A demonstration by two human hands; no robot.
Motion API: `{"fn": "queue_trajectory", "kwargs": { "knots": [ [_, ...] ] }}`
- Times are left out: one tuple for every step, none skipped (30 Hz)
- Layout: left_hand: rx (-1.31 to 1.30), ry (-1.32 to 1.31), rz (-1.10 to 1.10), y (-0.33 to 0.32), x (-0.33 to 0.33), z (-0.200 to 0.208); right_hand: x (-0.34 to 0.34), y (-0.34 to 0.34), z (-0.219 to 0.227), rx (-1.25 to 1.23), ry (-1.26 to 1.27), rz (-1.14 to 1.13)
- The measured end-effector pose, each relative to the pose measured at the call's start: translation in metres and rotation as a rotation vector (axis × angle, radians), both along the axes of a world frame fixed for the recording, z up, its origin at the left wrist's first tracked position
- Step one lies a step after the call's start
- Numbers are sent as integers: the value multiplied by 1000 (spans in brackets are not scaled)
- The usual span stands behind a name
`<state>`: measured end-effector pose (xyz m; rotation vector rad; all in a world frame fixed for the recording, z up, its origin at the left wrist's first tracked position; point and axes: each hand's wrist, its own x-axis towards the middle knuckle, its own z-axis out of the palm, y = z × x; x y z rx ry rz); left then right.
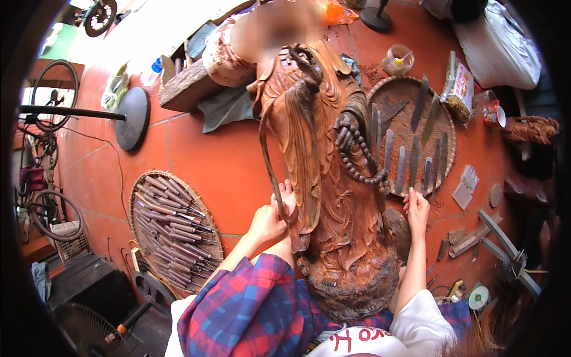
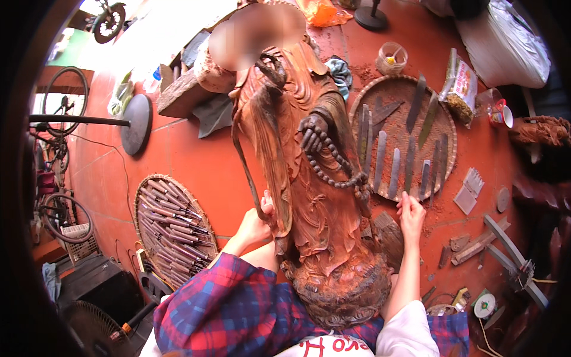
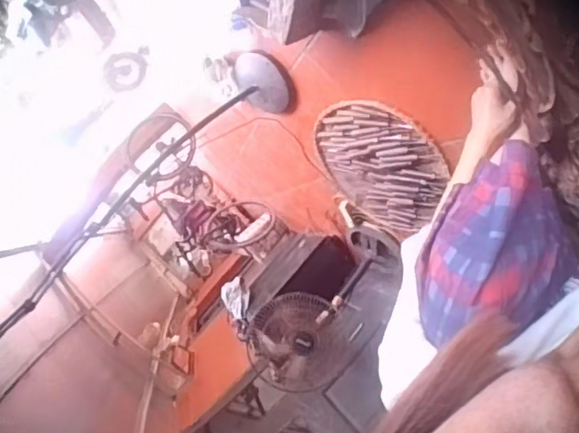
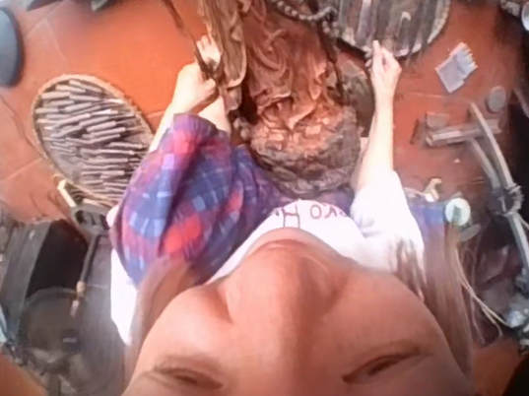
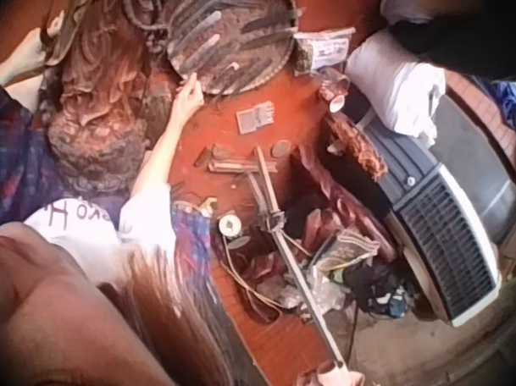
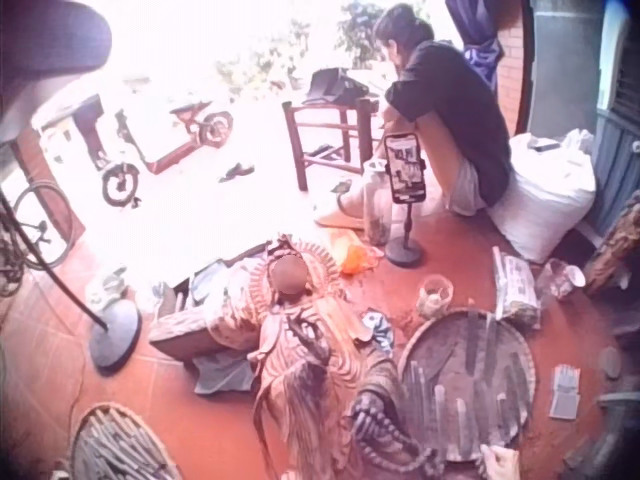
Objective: The person is sitting on the floor and carving a wooden statue of a deity. They use a small chisel to refine the details of the statue's hand and fingers. The person also applies glue to a small wooden piece and attaches it to the statue.
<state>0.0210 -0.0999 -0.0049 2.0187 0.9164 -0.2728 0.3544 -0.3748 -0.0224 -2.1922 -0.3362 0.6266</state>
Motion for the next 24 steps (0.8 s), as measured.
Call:
{"fn": "queue_trajectory", "kwargs": {
  "knots": [
    [2, -2, 4, -1, 1, -5, -7, -2, 3, -21, -76, 64],
    [13, 5, 15, -1, 2, -6, -13, 3, 6, -31, -144, 135],
    [-23, 65, -5, 2, 5, -4, -16, 6, 11, -24, -180, 153],
    [17, 33, 9, 2, -1, -10, -17, 10, 16, -16, -215, 170],
    [9, 34, 24, 3, -4, -11, -24, 18, 29, -33, -264, 201],
    [-15, 26, 40, -1, -5, -12, -27, 23, 32, 2, -340, 234],
    [-32, -12, 109, -4, -8, -14, -32, 23, 32, -38, -338, 261],
    [-99, 21, 111, 4, -3, -2, -35, 29, 27, -48, -328, 292],
    [-87, 28, 100, 5, 3, 3, -38, 30, 26, -72, -385, 296],
    [-73, 35, 87, 5, 9, 4, -39, 26, 27, -88, -409, 286],
    [-28, 41, 89, 8, 9, 6, -42, 27, 27, -87, -429, 271],
    [8, 28, 82, 5, 10, 1, -39, 26, 30, -100, -466, 250],
    [72, 0, 48, 7, -2, -15, -40, 29, 29, -63, -459, 249],
    [70, 3, 44, 7, 5, -15, -38, 27, 27, -41, -502, 242],
    [51, -35, 68, 7, 4, -19, -38, 27, 29, -54, -495, 236],
    [28, -69, 89, 5, -1, -24, -37, 28, 30, -68, -484, 228],
    [-32, -127, 151, 3, -11, -33, -36, 32, 32, -23, -477, 223],
    [-67, -131, 176, 4, -12, -39, -34, 34, 32, 18, -474, 215],
    [-99, -134, 200, 4, -12, -44, -31, 31, 25, 59, -419, 171],
    [-90, -78, 199, 4, -5, -31, -25, 28, 19, 108, -357, 134],
    [-75, -59, 186, 2, 21, 5, -21, 23, 20, 100, -262, 15],
    [-41, -106, 185, 2, 17, 4, -16, 29, 21, 107, -157, -75],
    [-31, -85, 144, 2, 19, 6, -4, 24, 13, 77, -186, -113],
    [-19, -55, 111, 3, 17, 8, 3, 35, 24, 94, -201, -131]
  ]
}}
